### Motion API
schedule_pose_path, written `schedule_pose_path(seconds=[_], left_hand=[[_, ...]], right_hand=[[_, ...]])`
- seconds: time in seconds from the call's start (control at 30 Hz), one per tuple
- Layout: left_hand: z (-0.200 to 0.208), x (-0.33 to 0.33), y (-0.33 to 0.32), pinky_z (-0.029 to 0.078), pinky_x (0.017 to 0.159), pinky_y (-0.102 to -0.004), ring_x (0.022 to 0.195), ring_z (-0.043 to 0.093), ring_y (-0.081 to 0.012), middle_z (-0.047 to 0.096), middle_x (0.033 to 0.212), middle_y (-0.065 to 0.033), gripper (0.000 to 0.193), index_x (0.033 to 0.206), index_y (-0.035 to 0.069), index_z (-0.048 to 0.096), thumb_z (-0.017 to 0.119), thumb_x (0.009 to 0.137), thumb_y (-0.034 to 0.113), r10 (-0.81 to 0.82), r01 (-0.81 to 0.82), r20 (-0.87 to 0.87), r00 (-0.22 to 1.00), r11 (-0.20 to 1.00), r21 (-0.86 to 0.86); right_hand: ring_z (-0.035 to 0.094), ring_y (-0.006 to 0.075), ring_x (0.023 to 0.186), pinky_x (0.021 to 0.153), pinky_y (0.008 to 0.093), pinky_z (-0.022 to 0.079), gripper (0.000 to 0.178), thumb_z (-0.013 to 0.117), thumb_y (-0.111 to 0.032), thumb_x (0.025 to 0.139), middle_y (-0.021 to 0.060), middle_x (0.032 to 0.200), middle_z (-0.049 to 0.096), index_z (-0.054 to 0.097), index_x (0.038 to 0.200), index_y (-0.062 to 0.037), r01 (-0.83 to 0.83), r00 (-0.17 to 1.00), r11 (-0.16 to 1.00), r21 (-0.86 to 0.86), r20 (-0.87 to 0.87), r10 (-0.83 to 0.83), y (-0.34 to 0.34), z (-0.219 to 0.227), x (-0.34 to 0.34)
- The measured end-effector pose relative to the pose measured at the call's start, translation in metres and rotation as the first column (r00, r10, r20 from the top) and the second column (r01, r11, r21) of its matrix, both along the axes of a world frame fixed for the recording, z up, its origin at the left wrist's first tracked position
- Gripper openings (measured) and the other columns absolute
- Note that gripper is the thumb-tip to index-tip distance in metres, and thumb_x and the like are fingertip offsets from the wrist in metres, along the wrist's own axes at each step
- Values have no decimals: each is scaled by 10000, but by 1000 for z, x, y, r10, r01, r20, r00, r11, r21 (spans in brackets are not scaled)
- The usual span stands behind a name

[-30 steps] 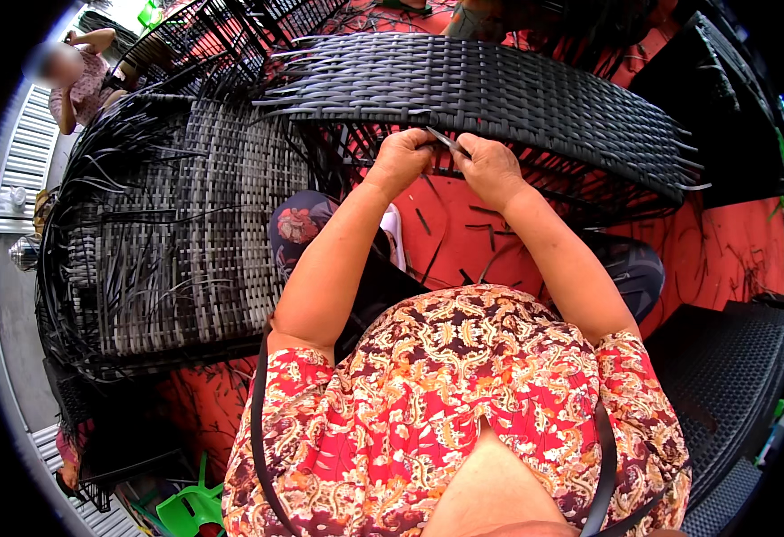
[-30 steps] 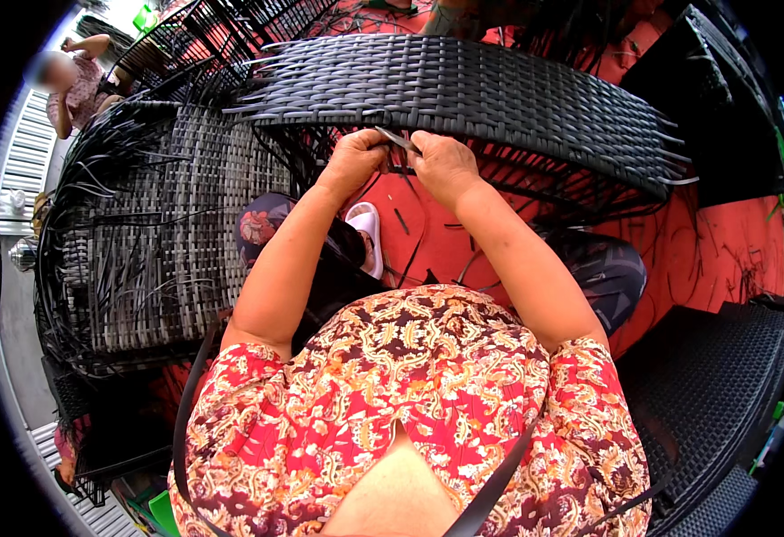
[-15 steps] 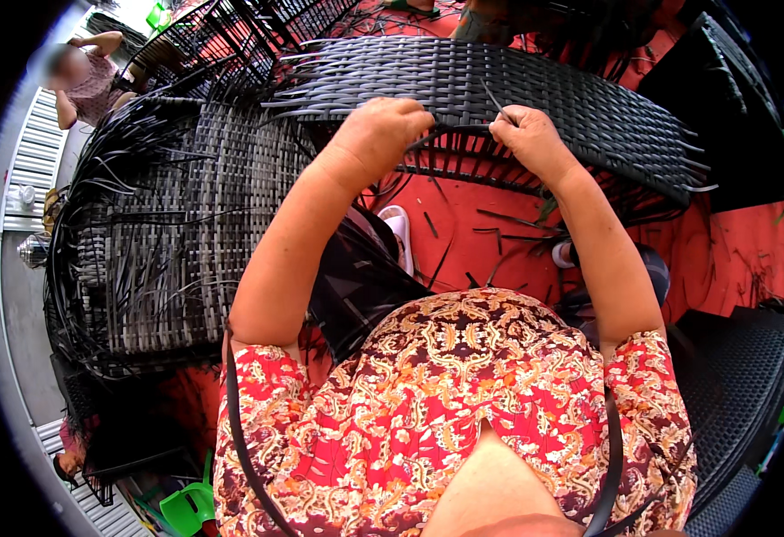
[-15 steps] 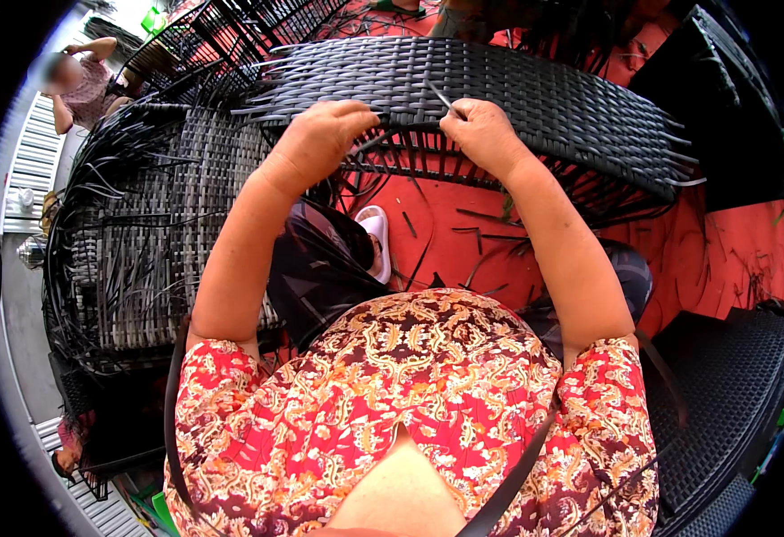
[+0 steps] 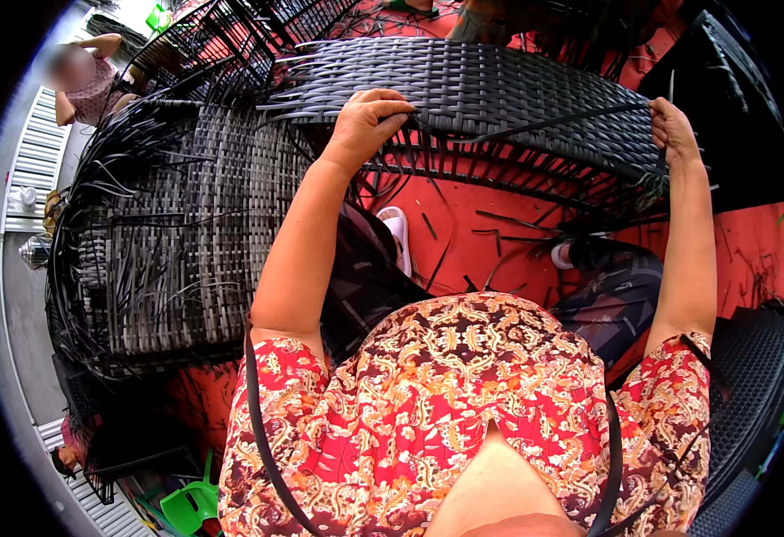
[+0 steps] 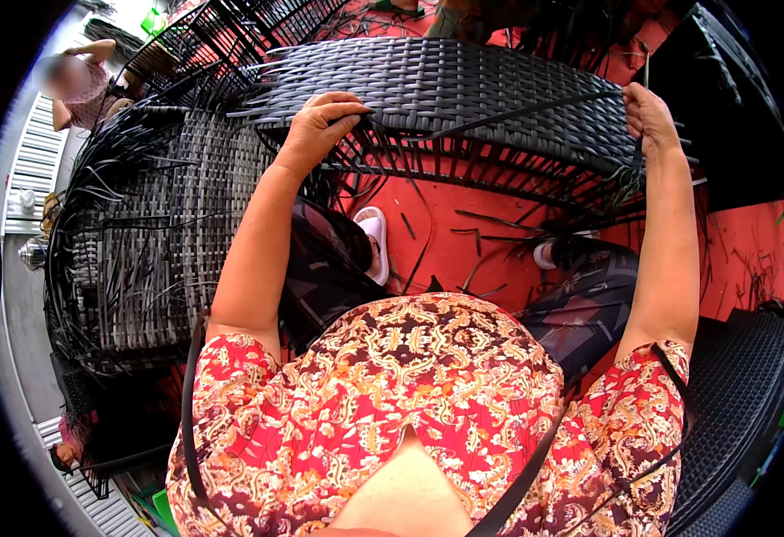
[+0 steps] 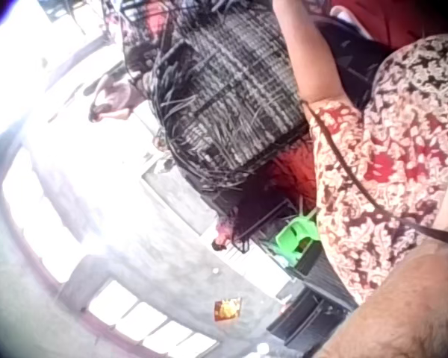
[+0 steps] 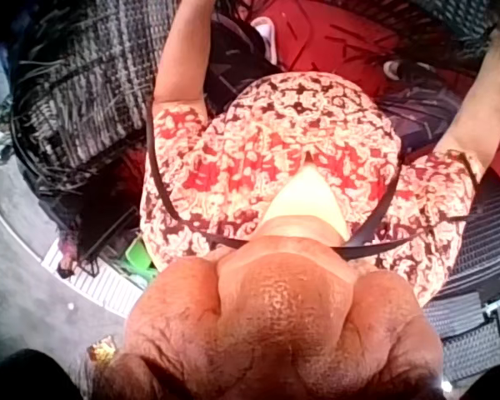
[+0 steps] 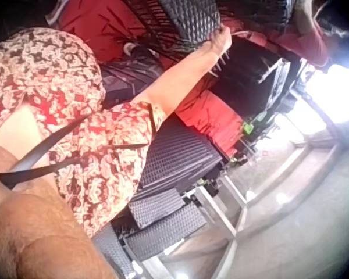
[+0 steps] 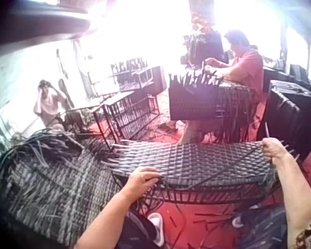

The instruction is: The person weaves black synthetic rattan strips through the frame of a chair, pulling strips tight and trimming excess material using a tool.

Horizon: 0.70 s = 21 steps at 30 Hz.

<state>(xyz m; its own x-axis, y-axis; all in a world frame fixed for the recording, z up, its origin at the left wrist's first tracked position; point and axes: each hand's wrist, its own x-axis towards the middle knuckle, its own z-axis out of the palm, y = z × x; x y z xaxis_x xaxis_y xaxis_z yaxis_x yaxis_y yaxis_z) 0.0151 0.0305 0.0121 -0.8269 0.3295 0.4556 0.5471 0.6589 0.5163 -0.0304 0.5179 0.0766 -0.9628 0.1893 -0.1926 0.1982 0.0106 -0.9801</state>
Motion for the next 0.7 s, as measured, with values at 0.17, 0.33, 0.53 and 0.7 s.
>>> schedule_pose_path(seconds=[0.17,0.33,0.53,0.7], left_hand=[[4,3,13,393,940,-334,1050,538,-211,618,1060,-2,163,878,136,685,715,718,126,-144,140,-62,988,987,-78],[2,8,19,407,923,-344,1050,535,-230,613,1062,-12,188,823,87,630,721,663,50,-126,124,-41,991,991,-46],[3,9,28,423,904,-346,1058,531,-236,605,1081,-14,198,803,78,608,706,643,14,-133,133,-8,991,990,-51],[6,6,30,421,904,-326,1042,544,-215,605,1063,-1,185,768,88,618,699,623,5,-165,165,1,986,986,-18]], right_hand=[[281,34,337,327,208,218,227,585,-212,854,-80,449,345,503,667,-114,-49,996,987,-155,-75,38,-10,10,0],[332,28,387,354,190,245,181,639,-252,847,-43,590,476,573,772,-101,-46,975,996,-79,-219,28,-27,23,-2],[556,114,647,586,248,459,253,665,-281,837,13,819,609,647,970,-66,503,511,705,500,-830,224,-77,40,32],[614,292,798,736,376,480,213,596,-204,857,144,896,636,633,979,-34,-280,761,599,751,-206,615,-197,-7,105]])
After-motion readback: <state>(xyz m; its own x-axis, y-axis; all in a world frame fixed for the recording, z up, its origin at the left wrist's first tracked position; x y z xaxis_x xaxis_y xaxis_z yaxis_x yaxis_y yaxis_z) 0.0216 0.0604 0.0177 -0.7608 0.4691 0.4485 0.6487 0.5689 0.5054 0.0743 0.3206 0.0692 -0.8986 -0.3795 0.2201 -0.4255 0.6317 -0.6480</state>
